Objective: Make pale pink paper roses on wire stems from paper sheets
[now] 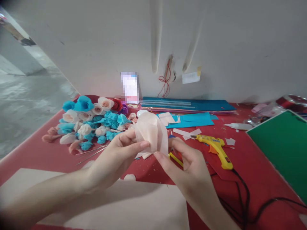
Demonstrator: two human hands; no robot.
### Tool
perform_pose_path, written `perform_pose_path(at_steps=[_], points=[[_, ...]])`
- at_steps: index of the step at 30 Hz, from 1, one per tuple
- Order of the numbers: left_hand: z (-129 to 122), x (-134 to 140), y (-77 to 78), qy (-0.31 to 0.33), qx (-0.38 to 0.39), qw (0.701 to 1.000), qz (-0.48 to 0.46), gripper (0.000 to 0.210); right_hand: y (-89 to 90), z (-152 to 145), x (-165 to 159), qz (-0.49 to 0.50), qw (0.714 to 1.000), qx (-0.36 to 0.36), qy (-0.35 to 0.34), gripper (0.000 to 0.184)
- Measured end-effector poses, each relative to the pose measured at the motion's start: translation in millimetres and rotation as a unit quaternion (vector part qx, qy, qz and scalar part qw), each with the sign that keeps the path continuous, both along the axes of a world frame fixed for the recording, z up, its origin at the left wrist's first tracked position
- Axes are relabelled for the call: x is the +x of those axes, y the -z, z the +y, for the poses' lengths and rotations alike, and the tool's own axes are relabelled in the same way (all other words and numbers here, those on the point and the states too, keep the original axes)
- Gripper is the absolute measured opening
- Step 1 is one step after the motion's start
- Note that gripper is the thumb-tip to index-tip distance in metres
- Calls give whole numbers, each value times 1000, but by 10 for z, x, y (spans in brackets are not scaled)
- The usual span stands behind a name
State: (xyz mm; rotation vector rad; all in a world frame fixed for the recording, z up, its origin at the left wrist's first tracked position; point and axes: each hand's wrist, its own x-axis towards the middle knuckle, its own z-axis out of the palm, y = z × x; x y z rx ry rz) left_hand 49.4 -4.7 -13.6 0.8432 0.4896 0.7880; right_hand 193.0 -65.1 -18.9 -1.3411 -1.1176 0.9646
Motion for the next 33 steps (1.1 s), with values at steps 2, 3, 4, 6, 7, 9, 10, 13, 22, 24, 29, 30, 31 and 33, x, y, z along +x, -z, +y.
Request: perform_pose_path(at_steps=[2,3,4,6,7,9,10,13,22,24,29,30,31,33], points=[[-7,1,5,0,-1,1000,-6,6,-2,3,17,4,1000,-10,-3,14],[-9,0,7,0,1,1000,-11,7,1,8,30,3,1000,-16,-7,15],[-12,-1,11,-1,3,1000,-16,8,5,14,43,1,1000,-24,-12,16],[-16,-3,18,-4,7,1000,-20,9,14,23,62,-6,999,-43,-30,18],[-18,-2,22,-6,6,1000,-19,9,17,24,65,-11,998,-52,-37,18],[-22,2,29,-12,2,1000,-17,8,16,20,53,-6,998,-57,-35,19],[-23,6,31,-14,0,1000,-17,8,14,16,39,2,998,-55,-28,17],[-25,21,34,-18,-5,999,-34,13,9,5,-5,37,998,-46,-1,13],[-31,20,59,0,-6,998,-60,18,58,15,29,38,998,-44,-33,12],[-40,21,71,1,0,998,-58,15,44,6,1,33,998,-47,-1,12],[-56,26,98,-16,-13,999,-30,3,7,-1,-54,56,996,-65,-5,18],[-57,27,100,-18,-13,999,-24,2,8,1,-49,60,996,-69,-6,20],[-59,27,99,-19,-12,1000,-21,2,13,4,-38,59,996,-73,-7,21],[-63,29,94,-22,-9,999,-26,3,28,12,-7,42,995,-86,-30,25]])
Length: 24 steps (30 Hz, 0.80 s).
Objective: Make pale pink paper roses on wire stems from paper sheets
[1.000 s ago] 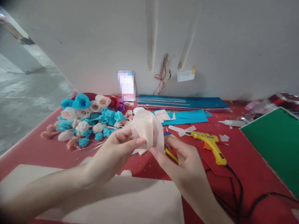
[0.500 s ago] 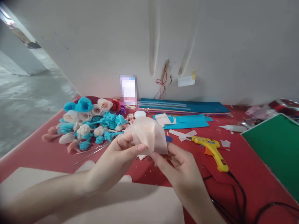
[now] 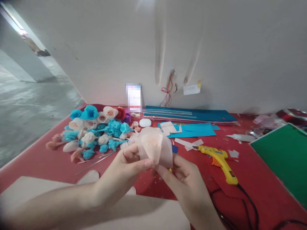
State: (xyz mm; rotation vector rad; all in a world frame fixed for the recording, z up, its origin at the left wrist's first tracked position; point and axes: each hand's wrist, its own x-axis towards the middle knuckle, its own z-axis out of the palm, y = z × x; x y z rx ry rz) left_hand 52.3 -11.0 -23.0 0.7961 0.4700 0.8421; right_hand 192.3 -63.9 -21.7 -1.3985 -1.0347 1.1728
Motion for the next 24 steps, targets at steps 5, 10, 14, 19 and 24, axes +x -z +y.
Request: perform_pose_path(at_steps=[5,10,14,19,24], points=[[-18,6,-24,2,-12,999,-35,4,45,29,63,6,998,-1,-64,33],[-31,-1,3,5,-19,999,-46,11,90,69,118,18,990,43,-134,28],[-43,4,44,5,-2,999,-36,14,92,84,123,-24,991,87,-104,22],[-53,18,39,5,0,1000,-30,16,96,80,82,-38,989,126,-60,15],[29,10,35,-22,15,999,-22,25,54,75,128,98,993,29,-66,24]])
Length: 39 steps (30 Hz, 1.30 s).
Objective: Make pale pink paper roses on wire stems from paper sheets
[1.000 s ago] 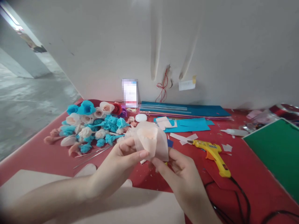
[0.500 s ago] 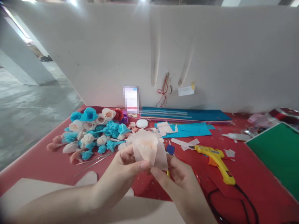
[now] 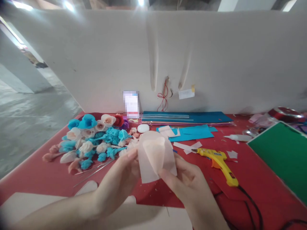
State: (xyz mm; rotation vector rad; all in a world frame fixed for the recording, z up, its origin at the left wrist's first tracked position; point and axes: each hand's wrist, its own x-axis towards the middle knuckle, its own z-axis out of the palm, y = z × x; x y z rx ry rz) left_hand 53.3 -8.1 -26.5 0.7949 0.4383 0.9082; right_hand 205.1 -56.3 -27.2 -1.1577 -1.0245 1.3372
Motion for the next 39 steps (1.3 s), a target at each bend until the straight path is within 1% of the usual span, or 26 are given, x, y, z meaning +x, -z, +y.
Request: perform_pose_path(at_steps=[1,3,6,9,12,15,19,25,29,30,32,34,39], points=[[26,-9,7,-10,4,1000,10,26,-28,-5,6,33,999,-24,-9,27],[75,-32,19,1,32,998,49,21,-88,-20,0,81,995,-54,-29,28],[113,-64,-1,38,130,985,110,13,-138,-40,-36,112,991,-69,-30,21],[110,-76,-65,23,205,969,133,11,-109,-48,-55,121,989,-76,-39,22],[93,-75,-105,15,228,963,141,17,-50,-42,-47,121,988,-61,-70,26],[82,-73,-92,15,230,962,146,17,-19,-30,-45,126,987,-59,-83,30],[80,-68,-71,27,221,966,133,13,-30,-37,-76,129,986,-70,-79,32],[94,-104,-85,57,194,967,157,10,-95,-60,-121,118,989,-87,-22,31],[114,-137,-71,91,203,963,150,9,-149,-55,-115,91,992,-78,-50,35],[121,-140,-71,104,201,964,143,10,-160,-55,-108,81,992,-74,-53,34],[134,-140,-80,122,193,964,133,14,-175,-58,-90,53,995,-71,-56,26],[144,-137,-97,127,184,965,136,17,-181,-61,-70,16,996,-69,-54,19],[153,-127,-119,137,183,963,146,13,-150,-55,-40,-31,997,-38,-57,17]])
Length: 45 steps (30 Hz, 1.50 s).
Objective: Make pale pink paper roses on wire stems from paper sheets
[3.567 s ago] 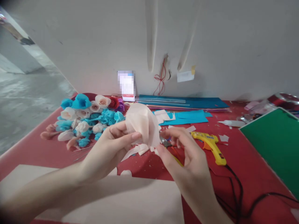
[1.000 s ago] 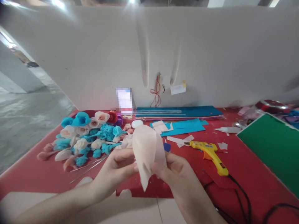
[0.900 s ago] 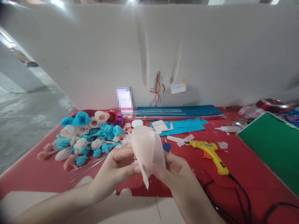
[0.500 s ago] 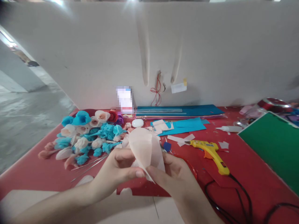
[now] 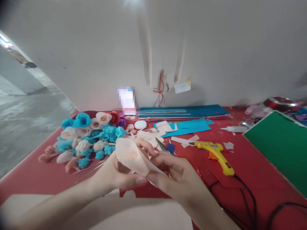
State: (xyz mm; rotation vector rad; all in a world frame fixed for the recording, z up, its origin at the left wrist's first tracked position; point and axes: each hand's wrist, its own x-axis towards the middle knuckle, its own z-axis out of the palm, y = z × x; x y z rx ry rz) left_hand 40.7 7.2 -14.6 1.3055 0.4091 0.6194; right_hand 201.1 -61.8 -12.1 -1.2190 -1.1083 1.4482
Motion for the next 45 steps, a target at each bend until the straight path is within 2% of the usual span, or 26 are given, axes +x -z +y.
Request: perform_pose_path(at_steps=[6,9,10,13,15,22,26,29,32,36,41,43,45], points=[[-1,10,10,-31,-3,999,-13,12,60,-25,-18,-21,996,75,37,25],[-12,14,15,-27,-14,999,-19,12,28,-33,-39,-94,988,113,41,11],[-15,16,18,-26,-9,999,-22,11,15,-34,-42,-111,986,115,39,6],[-16,24,32,-28,19,999,-24,9,-1,-34,-34,-134,984,110,43,14],[-5,27,46,-31,38,999,-24,9,12,-33,-21,-139,983,112,47,12],[35,-2,47,-40,92,994,36,11,56,-18,22,-164,971,167,56,7],[24,-27,4,-66,69,992,88,17,50,-3,81,-248,942,223,22,5],[25,-47,-33,-94,112,982,117,16,53,1,119,-313,909,275,20,6],[37,-86,-69,-126,222,959,123,31,51,-4,124,-360,879,310,30,5],[50,-160,-102,-128,374,905,158,59,25,-21,101,-393,857,330,49,4],[39,-189,-139,-142,549,805,175,56,25,-63,92,-456,792,398,75,6],[20,-181,-147,-158,594,767,183,51,33,-79,92,-472,779,408,61,5],[1,-176,-152,-164,616,748,186,48,30,-96,91,-489,773,402,42,4]])
